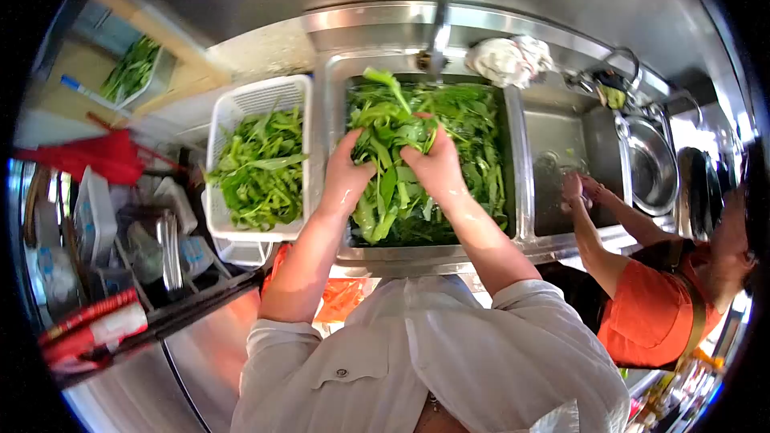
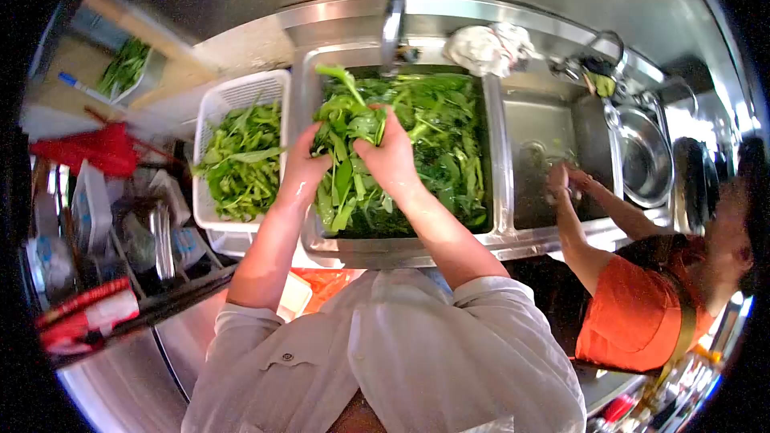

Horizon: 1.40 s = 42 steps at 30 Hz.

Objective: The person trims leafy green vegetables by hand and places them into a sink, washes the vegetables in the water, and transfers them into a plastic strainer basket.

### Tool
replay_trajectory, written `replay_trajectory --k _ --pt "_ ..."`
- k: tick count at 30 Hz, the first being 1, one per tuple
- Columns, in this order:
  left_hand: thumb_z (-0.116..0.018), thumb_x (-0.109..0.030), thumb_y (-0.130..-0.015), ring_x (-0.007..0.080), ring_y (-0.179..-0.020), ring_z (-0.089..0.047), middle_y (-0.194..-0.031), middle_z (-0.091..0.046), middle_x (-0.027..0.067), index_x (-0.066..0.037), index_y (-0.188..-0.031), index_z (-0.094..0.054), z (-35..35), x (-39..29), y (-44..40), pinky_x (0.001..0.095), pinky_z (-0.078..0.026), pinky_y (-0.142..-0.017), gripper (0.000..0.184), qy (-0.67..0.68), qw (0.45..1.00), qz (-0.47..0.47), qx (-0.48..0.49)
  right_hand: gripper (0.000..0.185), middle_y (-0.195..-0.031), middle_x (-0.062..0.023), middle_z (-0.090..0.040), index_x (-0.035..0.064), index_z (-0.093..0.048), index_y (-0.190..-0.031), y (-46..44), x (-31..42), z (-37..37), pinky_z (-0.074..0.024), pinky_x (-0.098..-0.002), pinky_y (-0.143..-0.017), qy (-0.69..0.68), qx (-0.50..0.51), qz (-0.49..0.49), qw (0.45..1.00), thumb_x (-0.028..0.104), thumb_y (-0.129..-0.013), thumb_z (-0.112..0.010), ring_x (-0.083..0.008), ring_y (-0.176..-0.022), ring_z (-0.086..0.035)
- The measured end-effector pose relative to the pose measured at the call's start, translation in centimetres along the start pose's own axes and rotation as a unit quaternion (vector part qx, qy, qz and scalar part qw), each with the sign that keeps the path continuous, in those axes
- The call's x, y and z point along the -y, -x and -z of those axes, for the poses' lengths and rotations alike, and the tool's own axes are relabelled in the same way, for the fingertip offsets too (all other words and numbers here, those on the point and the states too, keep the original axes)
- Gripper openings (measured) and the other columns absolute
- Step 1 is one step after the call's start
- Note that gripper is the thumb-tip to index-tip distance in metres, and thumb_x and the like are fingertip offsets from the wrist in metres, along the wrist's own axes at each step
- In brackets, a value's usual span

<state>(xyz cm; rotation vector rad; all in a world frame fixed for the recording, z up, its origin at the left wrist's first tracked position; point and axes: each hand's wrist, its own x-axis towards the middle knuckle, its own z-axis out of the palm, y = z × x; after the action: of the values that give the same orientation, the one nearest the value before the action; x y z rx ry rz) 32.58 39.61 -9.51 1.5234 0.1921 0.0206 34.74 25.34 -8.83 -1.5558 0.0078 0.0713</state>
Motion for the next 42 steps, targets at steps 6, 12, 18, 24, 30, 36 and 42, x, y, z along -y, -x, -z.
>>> replay_trajectory --k 6,12,18,24,30,36,42 --pt "-0.057 0.005 -0.069 0.0163 -0.097 -0.051 -0.110 -0.053 0.0078 -0.002 -0.119 -0.044 8.3 -9.4 -0.2 0.0274 -0.041 -0.085 0.053 -0.053 0.998 -0.013 -0.039 0.043 -0.093 -0.0105 -0.057 -0.0007 -0.045 -0.106 -1.8 8.5 -7.3 -0.0428 -0.0285 -0.078 -0.028 0.123 0.118 0.985 0.008 -0.067 -0.060 -0.0177 -0.086 -0.055" --pt "-0.049 0.008 -0.070 0.0197 -0.085 -0.057 -0.102 -0.056 0.0116 0.000 -0.119 -0.043 17.4 -16.4 -0.7 0.0276 -0.047 -0.074 0.050 0.007 0.992 -0.043 -0.121 0.042 -0.091 -0.0105 -0.058 -0.0013 -0.047 -0.104 -5.1 13.2 -17.8 -0.0441 -0.0276 -0.075 -0.111 0.223 0.122 0.961 0.009 -0.067 -0.063 -0.0176 -0.083 -0.056" --pt "-0.054 0.005 -0.066 0.0236 -0.085 -0.057 -0.100 -0.057 0.0143 0.000 -0.122 -0.040 26.9 -7.9 -3.8 0.0316 -0.046 -0.075 0.058 -0.111 0.975 0.038 -0.187 0.057 -0.101 -0.0200 -0.055 -0.0015 -0.043 -0.110 -8.5 3.5 -27.9 -0.0428 -0.0337 -0.082 -0.009 0.263 0.036 0.964 0.023 -0.064 -0.066 -0.0289 -0.093 -0.055" --pt "-0.063 -0.007 -0.065 0.0349 -0.098 -0.052 -0.107 -0.052 0.0251 -0.004 -0.126 -0.034 31.9 9.6 -3.2 0.0361 -0.043 -0.082 0.068 -0.376 0.900 0.155 -0.159 0.075 -0.125 -0.0264 -0.035 0.0068 -0.016 -0.133 -4.0 -4.8 -29.3 -0.0439 -0.0396 -0.082 0.503 0.352 -0.025 0.789 0.024 -0.074 -0.059 -0.0365 -0.103 -0.049" --pt "-0.064 -0.021 -0.068 0.0378 -0.105 -0.045 -0.117 -0.042 0.0238 -0.020 -0.129 -0.032 28.6 6.8 -0.1 0.0398 -0.038 -0.088 0.069 -0.524 0.822 0.151 -0.164 0.027 -0.100 -0.0087 -0.047 0.0093 -0.055 -0.102 -6.1 -8.0 -21.9 -0.0386 -0.0328 -0.075 0.711 0.203 0.110 0.664 0.013 -0.075 -0.051 -0.0211 -0.091 -0.046" --pt "-0.063 -0.029 -0.069 0.0377 -0.104 -0.046 -0.122 -0.040 0.0207 -0.019 -0.130 -0.031 26.1 3.8 0.5 0.0409 -0.041 -0.085 0.070 -0.573 0.772 0.220 -0.166 0.015 -0.089 -0.0089 -0.059 0.0077 -0.061 -0.087 -9.4 -8.2 -21.3 -0.0496 -0.0334 -0.064 0.636 0.330 0.179 0.674 0.010 -0.074 -0.053 -0.0253 -0.080 -0.061" --pt "-0.063 -0.034 -0.069 0.0353 -0.104 -0.045 -0.118 -0.041 0.0150 -0.021 -0.128 -0.032 26.4 4.9 0.8 0.0427 -0.042 -0.082 0.068 -0.600 0.758 0.176 -0.184 0.012 -0.089 -0.0108 -0.060 0.0068 -0.060 -0.081 -11.6 0.5 -26.7 -0.0492 -0.0349 -0.063 0.540 0.259 0.324 0.732 0.010 -0.073 -0.051 -0.0238 -0.081 -0.061"
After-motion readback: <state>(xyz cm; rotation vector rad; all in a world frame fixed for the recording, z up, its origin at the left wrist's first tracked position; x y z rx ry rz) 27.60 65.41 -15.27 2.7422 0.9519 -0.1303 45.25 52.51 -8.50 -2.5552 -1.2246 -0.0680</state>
